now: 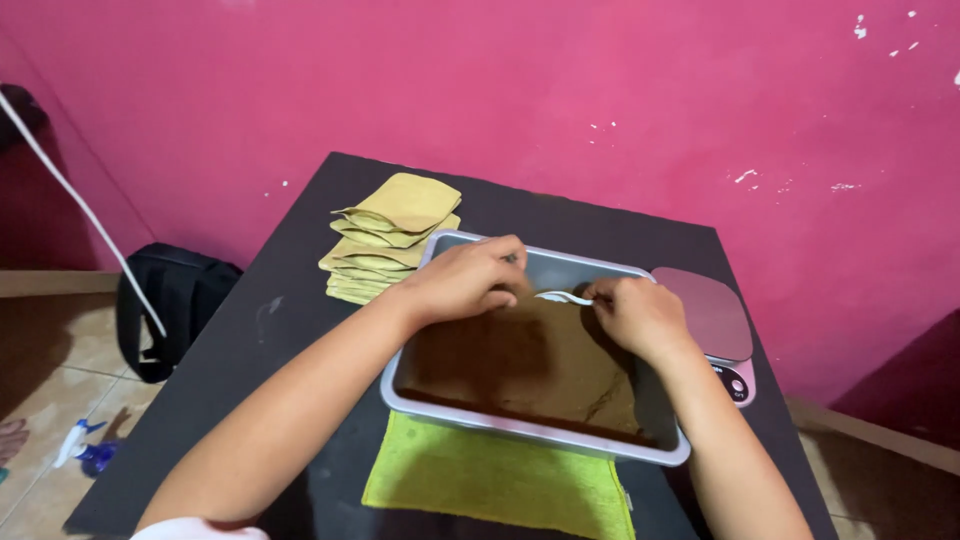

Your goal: The person uses a white plastic spoon to stir and level a brown powder inside a rectangular plastic container. The container sits on a green cloth on a black table, with a stack of folded cloths and a digital scale nearby. The person repeatedly scrapes the sides and flattens the surface of the powder.

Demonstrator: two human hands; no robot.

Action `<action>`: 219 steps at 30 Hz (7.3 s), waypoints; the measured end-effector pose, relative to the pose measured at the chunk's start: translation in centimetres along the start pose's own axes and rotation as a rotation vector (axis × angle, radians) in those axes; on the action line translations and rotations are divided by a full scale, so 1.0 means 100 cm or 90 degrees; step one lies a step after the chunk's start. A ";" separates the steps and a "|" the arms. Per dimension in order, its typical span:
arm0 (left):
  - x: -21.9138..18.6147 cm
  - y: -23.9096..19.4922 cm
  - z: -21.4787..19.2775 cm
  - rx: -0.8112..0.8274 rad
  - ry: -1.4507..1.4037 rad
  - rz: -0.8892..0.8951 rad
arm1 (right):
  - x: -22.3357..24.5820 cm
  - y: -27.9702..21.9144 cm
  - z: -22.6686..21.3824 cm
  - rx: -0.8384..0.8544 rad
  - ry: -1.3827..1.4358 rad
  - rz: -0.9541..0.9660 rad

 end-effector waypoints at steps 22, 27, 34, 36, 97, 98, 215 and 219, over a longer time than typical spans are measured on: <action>0.015 -0.011 0.013 0.184 -0.054 -0.110 | 0.017 -0.007 0.004 -0.122 -0.037 -0.147; 0.037 -0.001 0.034 0.186 -0.091 -0.141 | 0.009 -0.005 0.008 -0.136 -0.031 -0.124; 0.035 -0.004 0.027 0.151 -0.130 -0.118 | 0.012 -0.007 -0.001 -0.196 -0.081 -0.127; 0.027 -0.011 0.024 0.156 -0.100 -0.113 | 0.014 -0.007 0.003 -0.206 -0.068 -0.135; 0.024 -0.153 0.061 -0.476 -0.126 0.231 | -0.003 -0.001 0.016 -0.032 -0.355 -0.090; 0.024 -0.153 0.059 -0.478 -0.123 0.232 | 0.020 -0.009 0.002 -0.036 -0.356 -0.091; 0.025 -0.148 0.048 -0.406 -0.135 0.261 | -0.021 0.006 0.018 -0.157 -0.500 -0.430; 0.023 -0.147 0.046 -0.411 -0.129 0.257 | -0.009 -0.011 0.000 0.213 -0.524 -0.220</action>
Point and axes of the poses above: each hand's wrist, its own y-axis towards the middle knuckle, its own z-axis out of the palm, x = y × z, the point moved 5 cm from there along y, towards the middle knuckle, and after that the axes turned 6 degrees about y, right-handed, at the moved point
